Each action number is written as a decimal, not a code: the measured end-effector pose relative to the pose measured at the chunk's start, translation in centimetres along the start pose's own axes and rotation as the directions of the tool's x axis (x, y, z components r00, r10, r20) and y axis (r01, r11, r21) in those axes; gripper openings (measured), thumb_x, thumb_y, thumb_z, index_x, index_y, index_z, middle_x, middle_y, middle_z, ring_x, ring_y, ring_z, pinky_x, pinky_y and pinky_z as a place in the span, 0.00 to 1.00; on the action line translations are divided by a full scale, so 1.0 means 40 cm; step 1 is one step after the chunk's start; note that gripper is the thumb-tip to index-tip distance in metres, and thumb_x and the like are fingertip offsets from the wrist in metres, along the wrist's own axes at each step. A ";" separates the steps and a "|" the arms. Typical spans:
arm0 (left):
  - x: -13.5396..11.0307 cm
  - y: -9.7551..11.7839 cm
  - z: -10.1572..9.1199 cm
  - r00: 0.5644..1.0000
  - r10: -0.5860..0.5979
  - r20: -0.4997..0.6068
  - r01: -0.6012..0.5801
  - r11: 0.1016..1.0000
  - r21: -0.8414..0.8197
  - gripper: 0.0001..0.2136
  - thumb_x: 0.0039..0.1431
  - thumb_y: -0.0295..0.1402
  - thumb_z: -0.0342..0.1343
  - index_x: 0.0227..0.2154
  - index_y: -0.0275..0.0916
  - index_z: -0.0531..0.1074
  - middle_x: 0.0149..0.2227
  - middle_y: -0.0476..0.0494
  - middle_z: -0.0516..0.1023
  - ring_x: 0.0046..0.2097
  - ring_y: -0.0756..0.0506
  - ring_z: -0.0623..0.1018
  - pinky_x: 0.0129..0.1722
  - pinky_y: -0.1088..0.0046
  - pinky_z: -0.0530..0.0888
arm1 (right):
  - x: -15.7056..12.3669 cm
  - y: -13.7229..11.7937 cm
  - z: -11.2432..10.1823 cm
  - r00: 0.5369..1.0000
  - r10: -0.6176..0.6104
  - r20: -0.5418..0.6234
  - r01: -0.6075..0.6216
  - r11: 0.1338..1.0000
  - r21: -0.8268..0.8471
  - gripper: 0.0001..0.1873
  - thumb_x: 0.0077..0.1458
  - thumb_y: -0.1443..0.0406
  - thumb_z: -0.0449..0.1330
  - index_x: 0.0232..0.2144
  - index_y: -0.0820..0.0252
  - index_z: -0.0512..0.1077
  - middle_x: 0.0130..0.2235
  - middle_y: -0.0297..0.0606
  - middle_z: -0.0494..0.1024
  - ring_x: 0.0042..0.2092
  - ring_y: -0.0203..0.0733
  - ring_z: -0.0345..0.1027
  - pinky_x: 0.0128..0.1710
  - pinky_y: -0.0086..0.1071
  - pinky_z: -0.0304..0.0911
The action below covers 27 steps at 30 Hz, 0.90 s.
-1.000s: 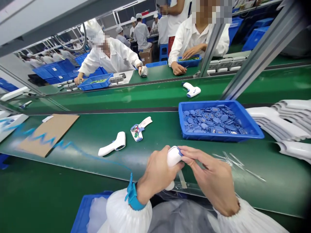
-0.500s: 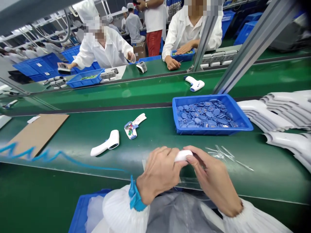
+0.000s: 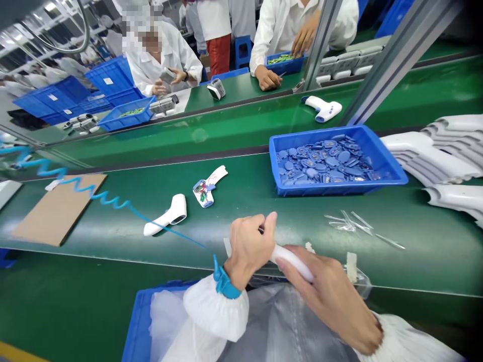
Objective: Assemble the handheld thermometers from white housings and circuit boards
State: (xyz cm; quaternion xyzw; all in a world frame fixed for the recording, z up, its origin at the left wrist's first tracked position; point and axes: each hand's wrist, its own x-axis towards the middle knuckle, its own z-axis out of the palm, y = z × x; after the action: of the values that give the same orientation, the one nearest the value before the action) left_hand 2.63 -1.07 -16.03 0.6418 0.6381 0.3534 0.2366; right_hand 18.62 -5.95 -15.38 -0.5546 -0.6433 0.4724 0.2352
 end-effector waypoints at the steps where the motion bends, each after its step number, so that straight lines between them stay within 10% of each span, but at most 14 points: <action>1: 0.001 -0.004 -0.013 0.999 0.005 0.054 0.000 0.996 -0.084 0.18 0.65 0.40 0.54 0.20 0.38 0.67 0.23 0.49 0.72 0.25 0.50 0.67 0.28 0.71 0.60 | 0.004 0.007 -0.003 0.989 0.132 0.065 -0.139 0.984 0.115 0.25 0.64 0.46 0.51 0.33 0.58 0.74 0.18 0.31 0.68 0.20 0.35 0.60 0.22 0.30 0.58; 4: -0.007 -0.018 -0.039 0.996 0.060 -0.059 -0.078 0.913 -0.400 0.14 0.67 0.41 0.53 0.29 0.38 0.74 0.34 0.43 0.79 0.35 0.47 0.76 0.36 0.71 0.69 | 0.030 0.021 -0.026 0.830 0.418 0.369 -0.554 0.701 0.450 0.29 0.62 0.45 0.53 0.22 0.61 0.71 0.14 0.28 0.59 0.14 0.26 0.43 0.13 0.25 0.41; 9: -0.003 -0.029 0.002 0.929 -0.194 -0.316 -0.126 0.636 -0.761 0.27 0.71 0.46 0.46 0.17 0.38 0.63 0.21 0.46 0.71 0.26 0.48 0.73 0.30 0.70 0.70 | 0.074 0.016 -0.048 0.683 0.395 0.614 -0.728 0.310 0.611 0.18 0.59 0.53 0.58 0.28 0.62 0.72 0.21 0.26 0.61 0.16 0.22 0.37 0.11 0.21 0.31; 12: 0.010 -0.029 0.046 0.898 -0.337 -0.282 -0.059 0.544 -0.837 0.28 0.70 0.48 0.48 0.15 0.39 0.61 0.17 0.50 0.64 0.21 0.49 0.69 0.25 0.72 0.67 | 0.074 0.002 -0.027 0.725 0.403 0.559 -0.688 0.471 0.552 0.21 0.60 0.49 0.54 0.32 0.61 0.72 0.23 0.30 0.66 0.17 0.26 0.46 0.12 0.23 0.37; 16: 0.025 -0.025 0.079 0.863 -0.399 -0.310 0.071 0.702 -0.709 0.28 0.68 0.46 0.50 0.13 0.40 0.60 0.13 0.51 0.62 0.18 0.51 0.66 0.22 0.72 0.64 | 0.053 -0.008 0.023 0.965 0.174 0.198 -0.201 0.971 0.127 0.21 0.61 0.50 0.53 0.48 0.55 0.71 0.34 0.38 0.76 0.30 0.40 0.67 0.28 0.32 0.58; 19: 0.050 -0.015 0.079 0.896 -0.336 -0.290 0.167 0.860 -0.482 0.28 0.68 0.41 0.51 0.10 0.39 0.60 0.12 0.51 0.61 0.17 0.52 0.64 0.23 0.73 0.62 | 0.052 -0.002 0.041 0.996 0.007 0.085 0.006 0.989 -0.151 0.21 0.65 0.55 0.46 0.47 0.58 0.71 0.30 0.39 0.75 0.29 0.43 0.65 0.32 0.36 0.54; 23: 0.073 0.018 0.017 0.979 -0.199 0.036 0.188 0.833 -0.521 0.17 0.62 0.43 0.60 0.23 0.37 0.69 0.18 0.53 0.69 0.23 0.52 0.67 0.27 0.75 0.64 | 0.054 0.036 0.006 0.983 -0.027 0.179 0.004 0.991 0.131 0.20 0.66 0.51 0.49 0.40 0.57 0.73 0.26 0.33 0.70 0.27 0.38 0.60 0.30 0.33 0.54; 27: 0.029 0.080 -0.069 0.870 0.058 0.490 0.289 0.744 -0.602 0.26 0.44 0.37 0.74 0.45 0.41 0.71 0.39 0.48 0.79 0.36 0.49 0.75 0.34 0.75 0.69 | 0.033 0.103 -0.050 0.941 0.007 0.338 -0.191 0.836 0.515 0.21 0.60 0.47 0.60 0.42 0.56 0.77 0.38 0.39 0.79 0.40 0.44 0.71 0.42 0.37 0.66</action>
State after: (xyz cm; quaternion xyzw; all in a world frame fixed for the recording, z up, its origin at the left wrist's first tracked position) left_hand 2.55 -0.58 -11.67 0.5411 0.4333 0.3692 0.6190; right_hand 21.96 -4.26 -18.37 -0.4139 -0.4834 0.7302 0.2486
